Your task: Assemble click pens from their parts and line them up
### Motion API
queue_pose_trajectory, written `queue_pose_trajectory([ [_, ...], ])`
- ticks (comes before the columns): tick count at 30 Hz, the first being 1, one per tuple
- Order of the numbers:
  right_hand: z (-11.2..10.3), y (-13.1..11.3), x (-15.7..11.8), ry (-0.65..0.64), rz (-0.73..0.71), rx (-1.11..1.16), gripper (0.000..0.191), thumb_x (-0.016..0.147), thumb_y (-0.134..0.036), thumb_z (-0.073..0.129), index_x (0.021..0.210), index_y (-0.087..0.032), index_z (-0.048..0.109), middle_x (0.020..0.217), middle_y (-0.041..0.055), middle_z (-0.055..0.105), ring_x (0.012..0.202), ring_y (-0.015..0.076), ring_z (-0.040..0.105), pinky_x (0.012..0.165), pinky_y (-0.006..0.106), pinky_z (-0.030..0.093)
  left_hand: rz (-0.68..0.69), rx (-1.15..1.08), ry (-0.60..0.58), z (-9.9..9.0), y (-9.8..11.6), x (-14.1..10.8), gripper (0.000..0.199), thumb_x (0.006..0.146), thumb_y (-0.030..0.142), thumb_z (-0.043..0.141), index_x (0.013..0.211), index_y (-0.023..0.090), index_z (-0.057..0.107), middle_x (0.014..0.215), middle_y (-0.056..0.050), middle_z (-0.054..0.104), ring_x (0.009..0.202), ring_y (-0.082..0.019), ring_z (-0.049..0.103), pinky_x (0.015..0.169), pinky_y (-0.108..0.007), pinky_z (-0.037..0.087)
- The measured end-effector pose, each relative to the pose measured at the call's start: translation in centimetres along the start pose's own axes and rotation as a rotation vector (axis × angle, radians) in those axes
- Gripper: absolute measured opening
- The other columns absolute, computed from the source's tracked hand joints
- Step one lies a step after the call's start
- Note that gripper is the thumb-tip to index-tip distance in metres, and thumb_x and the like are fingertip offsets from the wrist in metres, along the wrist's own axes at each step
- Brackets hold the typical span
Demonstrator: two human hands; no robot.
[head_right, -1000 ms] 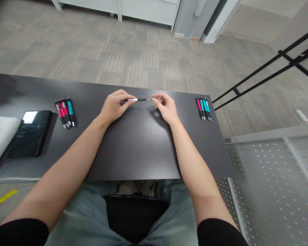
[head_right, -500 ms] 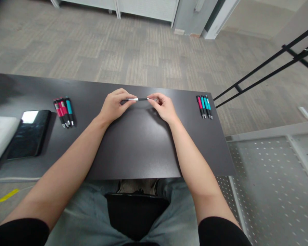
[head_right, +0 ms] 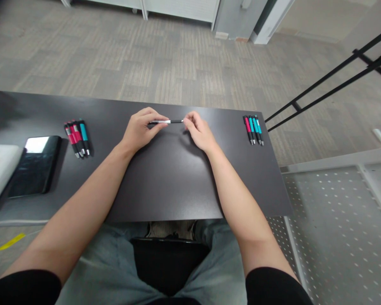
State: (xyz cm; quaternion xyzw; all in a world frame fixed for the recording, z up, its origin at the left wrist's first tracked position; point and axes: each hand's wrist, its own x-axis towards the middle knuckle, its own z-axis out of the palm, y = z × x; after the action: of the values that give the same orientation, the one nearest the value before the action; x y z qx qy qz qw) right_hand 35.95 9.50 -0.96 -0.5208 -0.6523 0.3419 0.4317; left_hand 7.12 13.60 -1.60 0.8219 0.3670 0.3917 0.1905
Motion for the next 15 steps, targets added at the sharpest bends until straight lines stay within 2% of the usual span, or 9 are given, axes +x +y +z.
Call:
queue_pose_trajectory([
  [2,-0.05,0.04,0.02,-0.037,-0.022,-0.015,0.073,0.113,-0.103,0.074,0.096,-0.032,0.066,0.087,0.0008,0.070,0.087,0.0256,0.065,0.091,0.043,0.059,-0.001,-0.003,0.005,-0.01,-0.01,-0.03,0.025,0.121,0.049,0.084,0.124,0.030,0.100,0.121,-0.009,0.090,0.113,-0.032,0.082,0.111,-0.048,0.068],
  [5,-0.04,0.06,0.01,-0.070,-0.014,-0.044,0.081,0.117,-0.106,0.062,0.086,-0.031,0.061,0.078,0.0011,0.062,0.083,0.0257,0.061,0.091,0.044,0.058,0.012,-0.014,0.006,-0.02,-0.01,-0.05,0.025,0.121,0.050,0.084,0.123,0.030,0.100,0.120,-0.009,0.090,0.113,-0.032,0.082,0.110,-0.048,0.068],
  [7,-0.04,-0.08,-0.05,-0.061,0.003,-0.023,0.081,0.118,-0.107,0.059,0.088,-0.032,0.061,0.079,0.0010,0.061,0.082,0.0259,0.060,0.090,0.044,0.057,0.015,-0.023,0.005,-0.04,0.05,-0.01,0.026,0.121,0.051,0.085,0.122,0.030,0.099,0.119,-0.009,0.090,0.113,-0.032,0.081,0.110,-0.048,0.068],
  [11,-0.16,-0.62,-0.12,-0.087,-0.023,0.011,0.078,0.111,-0.110,0.068,0.099,-0.033,0.063,0.085,-0.0007,0.066,0.083,0.0250,0.059,0.090,0.042,0.056,-0.016,-0.038,0.003,-0.12,0.32,0.12,0.032,0.121,0.057,0.084,0.118,0.029,0.098,0.118,-0.010,0.090,0.110,-0.032,0.081,0.108,-0.049,0.068],
  [15,-0.28,-0.75,-0.08,-0.139,-0.045,-0.037,0.084,0.112,-0.114,0.059,0.091,-0.032,0.058,0.079,-0.0012,0.058,0.081,0.0246,0.054,0.087,0.042,0.053,-0.028,-0.050,0.000,-0.20,0.67,0.23,0.033,0.121,0.059,0.084,0.114,0.029,0.097,0.116,-0.010,0.090,0.110,-0.032,0.081,0.106,-0.049,0.068],
])
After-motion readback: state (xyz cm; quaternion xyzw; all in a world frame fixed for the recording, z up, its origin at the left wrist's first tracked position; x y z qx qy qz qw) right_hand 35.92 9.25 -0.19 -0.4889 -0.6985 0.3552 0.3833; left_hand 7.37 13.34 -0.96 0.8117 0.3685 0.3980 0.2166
